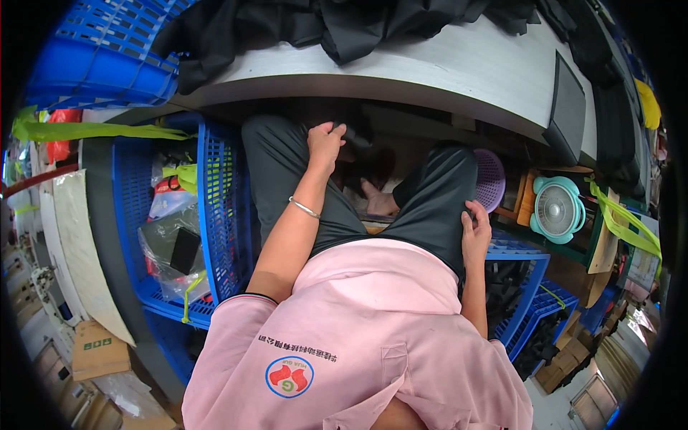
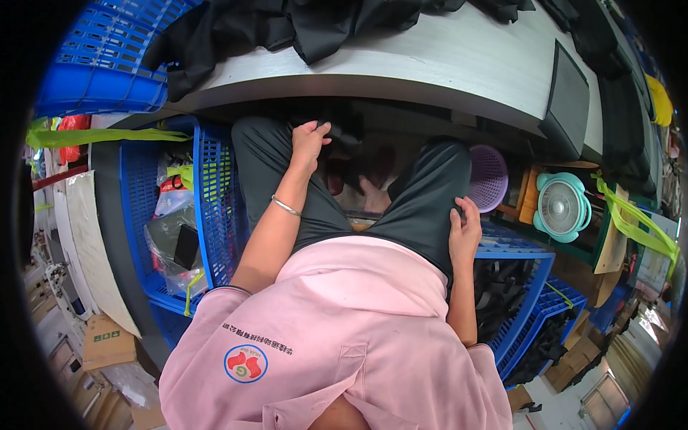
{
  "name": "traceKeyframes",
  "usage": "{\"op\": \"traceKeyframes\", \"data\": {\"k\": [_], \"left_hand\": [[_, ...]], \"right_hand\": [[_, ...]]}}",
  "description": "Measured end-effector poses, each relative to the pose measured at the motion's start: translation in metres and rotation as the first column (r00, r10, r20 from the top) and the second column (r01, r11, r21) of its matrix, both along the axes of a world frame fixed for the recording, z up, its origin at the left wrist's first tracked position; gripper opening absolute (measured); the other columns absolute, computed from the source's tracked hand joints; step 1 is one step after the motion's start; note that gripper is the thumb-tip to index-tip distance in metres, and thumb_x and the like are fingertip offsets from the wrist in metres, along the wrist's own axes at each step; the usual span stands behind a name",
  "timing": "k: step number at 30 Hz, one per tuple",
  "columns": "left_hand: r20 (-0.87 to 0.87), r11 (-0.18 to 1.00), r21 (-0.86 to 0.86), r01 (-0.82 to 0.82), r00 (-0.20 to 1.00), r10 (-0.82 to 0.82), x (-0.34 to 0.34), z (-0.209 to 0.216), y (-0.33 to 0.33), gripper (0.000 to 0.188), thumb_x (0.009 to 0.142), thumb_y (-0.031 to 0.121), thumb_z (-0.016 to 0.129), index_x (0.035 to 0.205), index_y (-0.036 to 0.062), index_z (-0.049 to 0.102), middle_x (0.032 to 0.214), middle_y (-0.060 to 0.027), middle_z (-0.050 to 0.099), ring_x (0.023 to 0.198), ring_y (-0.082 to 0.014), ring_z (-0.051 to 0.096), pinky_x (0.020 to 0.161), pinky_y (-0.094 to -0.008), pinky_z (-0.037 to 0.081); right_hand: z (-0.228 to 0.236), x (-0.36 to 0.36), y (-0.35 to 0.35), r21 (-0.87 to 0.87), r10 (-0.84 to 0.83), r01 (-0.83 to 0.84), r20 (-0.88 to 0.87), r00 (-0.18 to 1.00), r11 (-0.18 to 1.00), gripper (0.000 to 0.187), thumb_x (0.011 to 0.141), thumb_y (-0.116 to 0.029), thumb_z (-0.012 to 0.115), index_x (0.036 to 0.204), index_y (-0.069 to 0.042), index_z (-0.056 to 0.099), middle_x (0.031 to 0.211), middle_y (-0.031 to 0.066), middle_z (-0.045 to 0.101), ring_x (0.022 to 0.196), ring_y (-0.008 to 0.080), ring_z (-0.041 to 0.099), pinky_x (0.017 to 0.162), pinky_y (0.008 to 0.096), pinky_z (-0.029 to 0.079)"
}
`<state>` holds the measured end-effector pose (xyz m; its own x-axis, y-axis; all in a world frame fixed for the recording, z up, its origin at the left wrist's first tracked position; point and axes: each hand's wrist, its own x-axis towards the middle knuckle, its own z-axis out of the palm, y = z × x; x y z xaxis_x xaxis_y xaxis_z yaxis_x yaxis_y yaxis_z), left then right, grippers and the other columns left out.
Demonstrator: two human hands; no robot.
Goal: Sorting and stacking black fabric components from a storage basket.
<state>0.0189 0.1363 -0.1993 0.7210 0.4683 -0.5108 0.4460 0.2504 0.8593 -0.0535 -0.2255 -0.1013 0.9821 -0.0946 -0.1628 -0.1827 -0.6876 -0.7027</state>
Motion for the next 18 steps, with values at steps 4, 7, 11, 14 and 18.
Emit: {"op": "traceKeyframes", "data": {"k": [4,7,11,14,18], "left_hand": [[-0.026,0.997,0.054,-0.064,0.998,0.065,0.004,-0.009,0.0,0.025,0.09,0.011,0.068,0.107,-0.0083,0.069,0.096,-0.0071,0.07,0.073,-0.0116,0.062,0.066,-0.0274,0.054],[-0.048,0.991,0.136,-0.013,0.999,0.02,0.013,-0.011,0.001,0.026,0.09,0.01,0.068,0.109,-0.0079,0.07,0.098,-0.0084,0.07,0.075,-0.0125,0.063,0.066,-0.0276,0.054],[-0.098,0.977,0.208,0.046,0.995,-0.026,0.023,-0.017,-0.002,0.029,0.088,0.01,0.068,0.11,-0.0081,0.069,0.1,-0.0105,0.071,0.074,-0.0148,0.065,0.066,-0.0277,0.055],[-0.164,0.916,0.387,0.109,0.985,-0.048,0.024,-0.044,0.02,0.03,0.086,0.012,0.069,0.109,-0.0057,0.071,0.094,-0.0097,0.073,0.071,-0.0161,0.067,0.065,-0.0298,0.056],[-0.03,0.877,0.405,0.26,0.962,-0.272,0.027,-0.018,-0.017,0.024,0.085,0.02,0.071,0.083,-0.0034,0.067,0.07,-0.011,0.066,0.061,-0.0196,0.062,0.06,-0.036,0.05]], "right_hand": [[0.004,0.003,0.002,-0.118,0.029,-0.023,0.049,0.998,0.993,0.023,0.095,-0.008,0.061,0.117,-0.005,0.067,0.135,0.016,0.058,0.123,0.0318,0.057,0.098,0.0372,0.047],[0.023,0.008,0.011,-0.233,0.066,-0.022,0.185,0.981,0.972,0.022,0.095,-0.007,0.061,0.116,-0.004,0.067,0.133,0.0153,0.06,0.122,0.033,0.057,0.1,0.0395,0.046],[0.044,0.042,0.052,-0.22,0.207,-0.133,0.358,0.911,0.966,0.022,0.093,-0.005,0.062,0.114,-0.003,0.066,0.13,0.0145,0.061,0.117,0.0309,0.06,0.097,0.0353,0.048],[0.018,0.096,0.094,-0.096,0.333,-0.321,0.389,0.859,0.942,0.022,0.091,-0.006,0.065,0.112,-0.002,0.065,0.127,0.016,0.062,0.115,0.0319,0.061,0.091,0.0372,0.051],[-0.05,0.184,0.09,-0.399,0.308,-0.385,-0.245,0.919,0.832,0.049,0.083,-0.028,0.073,0.123,-0.003,0.06,0.129,0.0254,0.057,0.112,0.0414,0.061,0.091,0.0491,0.051]]}}
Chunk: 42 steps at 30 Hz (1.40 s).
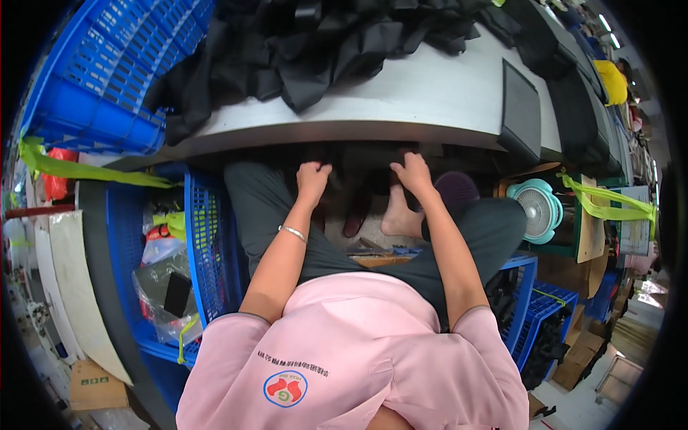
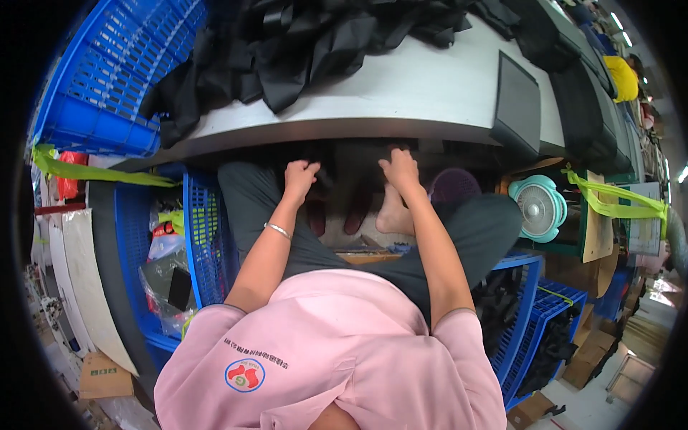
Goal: Sorting and stacking black fabric components from a storage basket.
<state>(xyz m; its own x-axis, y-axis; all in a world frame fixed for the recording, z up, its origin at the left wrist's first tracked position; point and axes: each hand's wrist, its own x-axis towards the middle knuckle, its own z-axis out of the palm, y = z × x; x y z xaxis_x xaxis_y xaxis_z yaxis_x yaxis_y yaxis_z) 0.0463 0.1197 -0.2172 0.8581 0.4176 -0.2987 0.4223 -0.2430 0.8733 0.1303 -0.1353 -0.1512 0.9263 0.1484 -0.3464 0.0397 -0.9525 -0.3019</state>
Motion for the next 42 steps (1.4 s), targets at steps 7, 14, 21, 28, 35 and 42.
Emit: {"op": "traceKeyframes", "data": {"k": [7,14,21,28,35,42], "left_hand": [[0.027,0.9,-0.298,0.316,0.946,-0.323,-0.023,0.035,-0.032,0.024,0.086,0.022,0.073,0.074,0.0014,0.069,0.061,-0.0001,0.059,0.057,-0.0083,0.051,0.054,-0.0304,0.043],[0.275,0.719,-0.449,0.53,0.848,-0.453,-0.047,0.129,-0.011,0.023,0.089,0.017,0.071,0.099,-0.0039,0.072,0.083,0.0023,0.066,0.079,-0.0053,0.055,0.072,-0.0251,0.047],[0.625,0.634,-0.701,0.327,0.71,0.326,-0.051,0.267,0.063,0.004,0.095,0.004,0.063,0.095,0.0078,0.065,0.077,0.0044,0.058,0.068,-0.0046,0.055,0.063,-0.0218,0.048],[0.715,0.749,-0.661,0.055,0.351,0.605,0.024,0.346,0.134,0.011,0.096,0.011,0.065,0.106,0.0056,0.066,0.093,-0.0017,0.069,0.082,-0.0118,0.066,0.069,-0.0274,0.057],[0.51,0.703,-0.613,-0.36,0.498,0.701,0.113,0.268,0.185,0.062,0.093,0.007,0.066,0.144,-0.0094,0.036,0.14,-0.0233,0.042,0.114,-0.0341,0.058,0.083,-0.0391,0.059],[0.853,0.549,0.365,-0.752,0.506,0.127,0.06,0.291,0.096,0.049,0.091,0.014,0.068,0.136,0.0031,0.054,0.148,-0.0238,0.043,0.134,-0.0342,0.046,0.112,-0.0434,0.035]], "right_hand": [[-0.1,0.025,-0.099,-0.475,0.103,0.05,0.291,0.951,0.879,0.061,0.08,-0.03,0.065,0.136,-0.007,0.057,0.132,0.0207,0.06,0.116,0.033,0.064,0.094,0.048,0.052],[-0.105,0.009,-0.11,0.425,-0.686,0.585,0.131,0.716,0.691,0.028,0.079,-0.018,0.06,0.094,0.003,0.07,0.098,0.0244,0.071,0.098,0.0411,0.067,0.088,0.0464,0.051],[-0.089,-0.001,-0.074,0.795,-0.782,0.443,0.062,0.62,0.414,0.018,0.086,-0.013,0.061,0.093,0.003,0.06,0.084,0.02,0.067,0.077,0.0283,0.06,0.077,0.0409,0.048],[0.008,-0.123,-0.032,0.806,-0.609,0.422,-0.099,0.787,0.415,0.018,0.093,-0.014,0.062,0.083,-0.002,0.054,0.078,-0.0015,0.053,0.075,0.0087,0.045,0.067,0.0288,0.041],[0.126,-0.164,-0.027,0.817,-0.468,0.274,-0.005,0.884,0.507,0.02,0.095,-0.015,0.062,0.089,0.003,0.055,0.075,0.0028,0.055,0.073,0.01,0.047,0.067,0.0297,0.044],[0.207,-0.146,-0.033,0.93,-0.527,0.135,0.07,0.847,0.341,0.012,0.094,-0.008,0.061,0.098,0.004,0.062,0.081,0.0045,0.062,0.081,0.0087,0.054,0.075,0.0263,0.047]]}}
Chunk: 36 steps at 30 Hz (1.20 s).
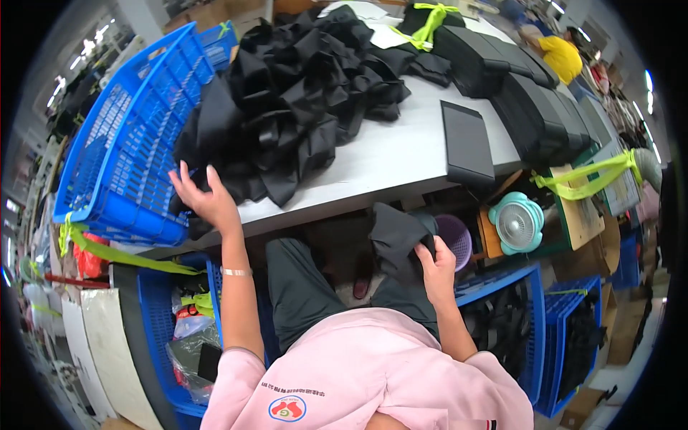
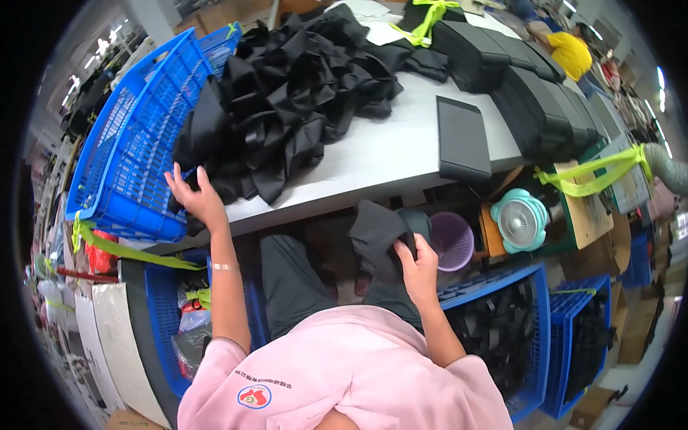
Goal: Sorting and stacking black fabric components from a storage basket.
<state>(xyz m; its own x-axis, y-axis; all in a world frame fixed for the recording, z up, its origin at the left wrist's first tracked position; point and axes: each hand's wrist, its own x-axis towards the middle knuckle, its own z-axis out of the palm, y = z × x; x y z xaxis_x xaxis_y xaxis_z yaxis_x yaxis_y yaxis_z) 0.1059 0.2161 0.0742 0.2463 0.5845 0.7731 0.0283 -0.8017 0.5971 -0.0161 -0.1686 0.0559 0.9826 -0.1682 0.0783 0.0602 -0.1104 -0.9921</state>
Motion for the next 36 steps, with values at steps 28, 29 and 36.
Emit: {"op": "traceKeyframes", "data": {"k": [28,29,36], "left_hand": [[-0.293,0.067,-0.196,0.978,0.007,-0.956,-0.081,0.003,-0.245,0.041,0.064,-0.004,0.069,0.104,0.0046,0.072,0.085,-0.0085,0.065,0.078,-0.0261,0.064,0.067,-0.0337,0.054],[-0.299,0.005,-0.199,0.98,-0.056,-0.953,-0.087,0.002,-0.252,0.042,0.063,-0.004,0.067,0.104,0.0039,0.072,0.087,-0.0087,0.065,0.079,-0.0258,0.065,0.068,-0.0339,0.054],[-0.168,-0.356,-0.389,0.85,-0.445,-0.879,-0.131,-0.019,-0.268,0.034,0.072,0.001,0.068,0.106,0.0029,0.072,0.095,-0.0109,0.067,0.086,-0.0266,0.063,0.077,-0.0359,0.052]], "right_hand": [[-0.067,0.025,-0.019,0.243,0.23,-0.191,-0.143,0.963,0.951,0.024,0.077,-0.006,0.075,0.099,-0.005,0.066,0.101,0.0124,0.068,0.093,0.0266,0.068,0.075,0.0397,0.055],[-0.114,0.043,-0.058,0.245,0.622,-0.609,0.033,0.783,0.754,0.027,0.084,-0.013,0.073,0.109,-0.005,0.064,0.112,0.0078,0.067,0.102,0.0204,0.066,0.085,0.0346,0.054],[-0.049,0.129,0.005,0.822,0.253,0.091,-0.277,0.927,0.563,0.053,0.1,-0.019,0.055,0.147,-0.004,0.038,0.145,0.01,0.048,0.13,0.0189,0.048,0.107,0.0336,0.041]]}}
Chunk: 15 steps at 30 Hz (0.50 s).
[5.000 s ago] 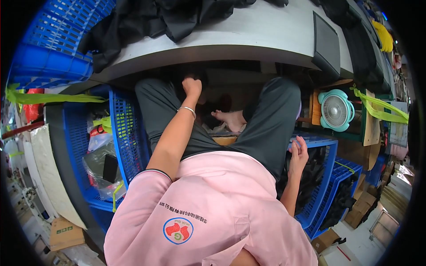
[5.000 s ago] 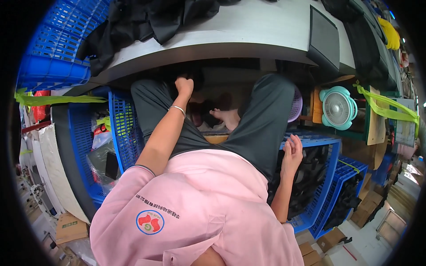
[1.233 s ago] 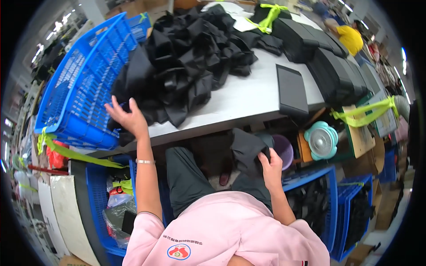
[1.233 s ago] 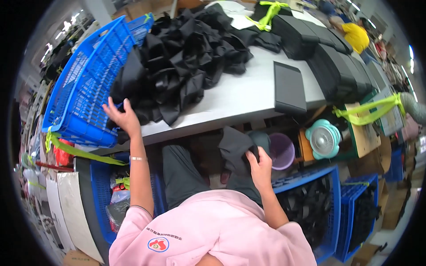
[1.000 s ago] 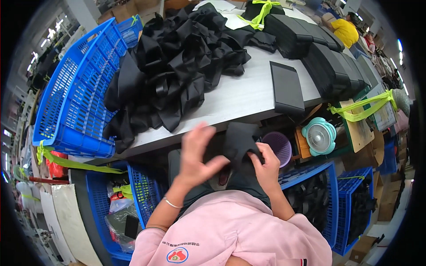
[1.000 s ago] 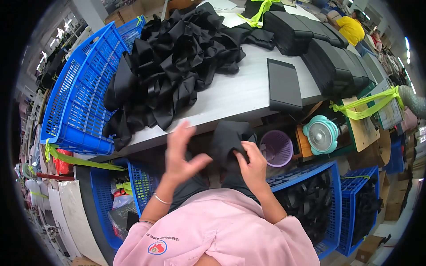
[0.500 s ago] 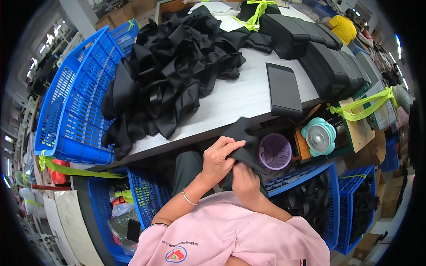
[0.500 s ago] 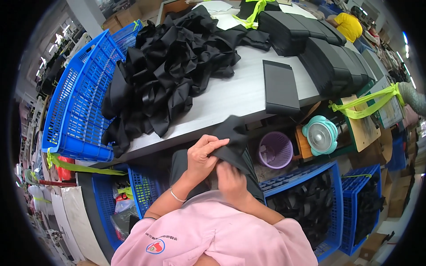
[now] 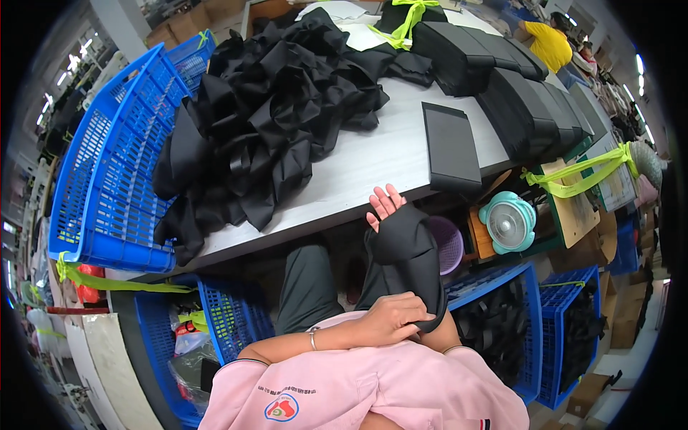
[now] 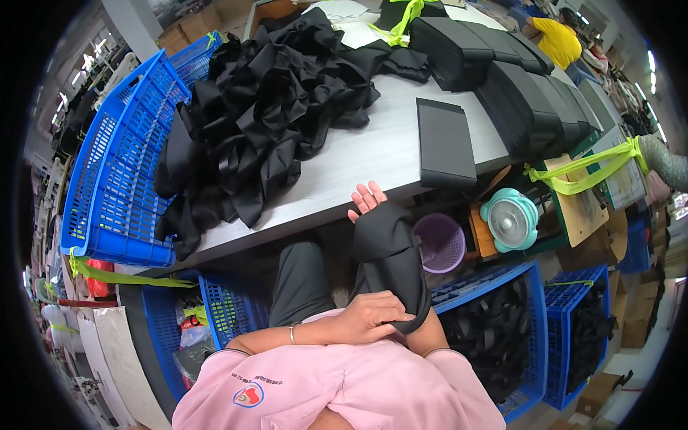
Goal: Sorting and stacking black fabric components from a storage basket.
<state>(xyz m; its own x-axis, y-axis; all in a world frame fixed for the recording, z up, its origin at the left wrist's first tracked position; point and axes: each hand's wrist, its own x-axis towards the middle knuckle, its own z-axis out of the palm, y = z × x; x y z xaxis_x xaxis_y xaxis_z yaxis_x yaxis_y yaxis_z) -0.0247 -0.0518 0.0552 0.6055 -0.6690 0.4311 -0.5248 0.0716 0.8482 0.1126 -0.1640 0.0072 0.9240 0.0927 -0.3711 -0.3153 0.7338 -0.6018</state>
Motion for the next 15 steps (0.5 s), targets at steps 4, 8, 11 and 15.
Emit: {"op": "traceKeyframes", "data": {"k": [4,8,11,15], "left_hand": [[0.04,0.954,-0.065,-0.293,0.954,0.296,0.032,0.044,0.018,0.057,0.079,0.015,0.075,0.132,0.0044,0.057,0.129,-0.013,0.059,0.122,-0.0277,0.053,0.105,-0.0417,0.039],[-0.331,0.727,0.063,-0.684,0.673,0.661,0.071,0.016,0.027,0.056,0.087,0.022,0.074,0.135,0.0018,0.052,0.132,-0.0146,0.056,0.123,-0.022,0.052,0.106,-0.0373,0.039],[-0.787,0.791,-0.135,-0.597,0.55,0.281,0.093,-0.014,0.032,0.015,0.096,0.014,0.066,0.103,0.0009,0.068,0.089,0.003,0.065,0.085,-0.004,0.056,0.081,-0.0216,0.045],[-0.832,0.825,-0.211,-0.525,0.539,0.13,0.11,-0.007,0.033,0.01,0.096,0.011,0.065,0.099,0.0022,0.068,0.092,0.005,0.066,0.084,-0.003,0.056,0.08,-0.0193,0.044]], "right_hand": [[0.016,-0.006,-0.002,-0.22,0.071,-0.027,0.197,0.978,0.975,0.05,0.101,-0.019,0.05,0.147,-0.003,0.039,0.149,0.0072,0.044,0.134,0.0181,0.044,0.11,0.034,0.037],[0.018,-0.026,0.0,-0.232,0.144,-0.065,0.342,0.929,0.971,0.049,0.1,-0.017,0.051,0.145,0.0,0.043,0.146,0.0117,0.046,0.134,0.0185,0.044,0.112,0.0311,0.034],[0.052,-0.037,0.009,-0.537,0.224,0.028,0.398,0.889,0.843,0.043,0.1,-0.018,0.051,0.139,-0.001,0.05,0.141,0.0122,0.053,0.129,0.0188,0.05,0.108,0.031,0.038],[0.033,-0.036,0.006,-0.667,0.236,0.081,0.371,0.898,0.741,0.038,0.101,-0.02,0.05,0.133,-0.001,0.055,0.136,0.0128,0.058,0.121,0.019,0.056,0.103,0.0309,0.042]]}}
